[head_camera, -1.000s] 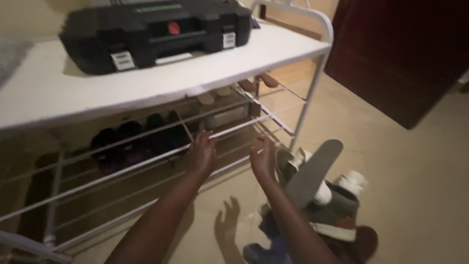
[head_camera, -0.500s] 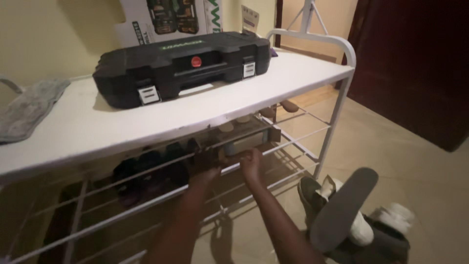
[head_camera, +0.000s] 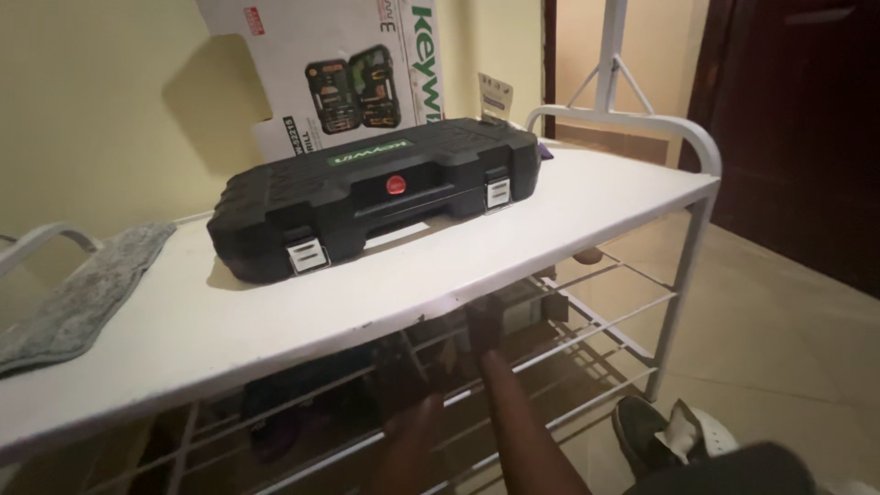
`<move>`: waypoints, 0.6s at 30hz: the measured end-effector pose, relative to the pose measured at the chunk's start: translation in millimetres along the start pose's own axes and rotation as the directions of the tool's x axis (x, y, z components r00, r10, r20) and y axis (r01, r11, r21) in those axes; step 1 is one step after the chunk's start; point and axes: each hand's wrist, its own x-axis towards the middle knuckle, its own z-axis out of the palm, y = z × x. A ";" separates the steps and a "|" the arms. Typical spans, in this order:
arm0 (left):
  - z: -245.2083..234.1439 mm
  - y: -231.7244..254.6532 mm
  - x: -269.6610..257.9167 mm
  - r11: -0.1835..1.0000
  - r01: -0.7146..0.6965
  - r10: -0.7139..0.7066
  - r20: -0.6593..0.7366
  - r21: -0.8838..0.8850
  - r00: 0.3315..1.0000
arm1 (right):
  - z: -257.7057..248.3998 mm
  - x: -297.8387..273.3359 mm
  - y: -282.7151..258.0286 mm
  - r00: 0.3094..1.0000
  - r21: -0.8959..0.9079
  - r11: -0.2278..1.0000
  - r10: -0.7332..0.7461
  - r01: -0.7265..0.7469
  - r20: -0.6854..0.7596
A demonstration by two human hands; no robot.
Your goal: The person removes multiple pairs of shoes from a white metal shoe rack and places them on the floor. They handle sneakers, sandals, and slippers, stacking them into a pile. The person then ties the laces of a pair of black sneakers.
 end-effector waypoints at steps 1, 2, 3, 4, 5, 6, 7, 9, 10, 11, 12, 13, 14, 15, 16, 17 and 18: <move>5.9 0.5 -2.2 1.000 -0.002 0.002 0.000 0.003 1.000 | 3.7 7.8 2.1 1.000 0.010 1.000 -0.001 0.001 0.001; 10.7 1.3 -4.2 1.000 -0.003 0.003 -0.002 0.006 1.000 | 7.8 14.9 4.5 1.000 0.018 1.000 0.000 0.000 0.001; 14.1 2.1 -4.8 1.000 -0.004 0.004 -0.008 0.007 1.000 | 13.9 22.9 5.8 1.000 0.026 1.000 -0.003 0.003 0.005; 16.0 2.2 -5.9 1.000 0.000 0.000 -0.014 0.008 1.000 | 20.5 30.5 6.8 1.000 0.033 0.999 -0.008 0.008 0.004; 17.2 2.5 -6.7 1.000 0.003 -0.003 -0.021 0.011 1.000 | 27.7 37.7 7.4 1.000 0.037 0.999 -0.017 0.016 0.009; 17.5 3.4 -7.4 1.000 0.007 -0.007 -0.029 0.015 1.000 | 34.6 46.3 7.0 1.000 0.041 0.999 -0.025 0.024 0.013; 15.9 2.7 -2.2 1.000 0.007 -0.006 -0.046 0.021 0.999 | 43.5 49.1 6.1 0.999 0.052 0.998 -0.031 0.031 0.011; 13.5 1.8 14.4 0.999 -0.003 0.005 -0.071 0.036 0.997 | 58.1 63.5 2.8 0.999 0.069 0.996 -0.048 0.048 -0.002; 12.5 1.3 25.1 0.999 -0.013 0.017 -0.082 0.042 0.996 | 62.3 67.0 4.0 0.999 0.077 0.996 -0.052 0.053 -0.015; 13.1 3.0 28.0 0.999 -0.016 0.020 -0.082 0.044 0.996 | 60.7 67.2 9.2 0.999 0.074 0.996 -0.049 0.050 -0.021; 13.7 4.1 29.9 0.999 -0.020 0.024 -0.081 0.046 0.996 | 58.0 66.0 15.2 0.998 0.072 0.996 -0.050 0.052 -0.029; 14.1 5.5 27.4 0.999 -0.018 0.021 -0.082 0.047 0.996 | 56.1 61.1 20.9 0.998 0.073 0.996 -0.054 0.057 -0.033; 13.9 6.5 24.2 0.999 -0.012 0.016 -0.082 0.048 0.996 | 54.7 58.6 24.5 0.998 0.072 0.995 -0.061 0.064 -0.034; 10.8 3.4 25.2 0.998 -0.013 0.018 -0.089 0.057 0.996 | 58.0 60.5 23.3 0.997 0.076 0.995 -0.069 0.072 -0.040; 7.8 0.4 26.2 0.998 -0.011 0.017 -0.096 0.065 0.995 | 59.2 56.6 23.4 0.996 0.088 0.993 -0.073 0.077 -0.046; 7.6 3.4 32.5 0.998 -0.014 0.022 -0.110 0.064 0.994 | 58.2 61.4 22.2 0.994 0.095 0.991 -0.091 0.096 -0.058; 8.3 6.4 39.0 0.998 -0.021 0.028 -0.124 0.057 0.992 | 56.3 64.6 22.6 0.991 0.106 0.987 -0.109 0.116 -0.076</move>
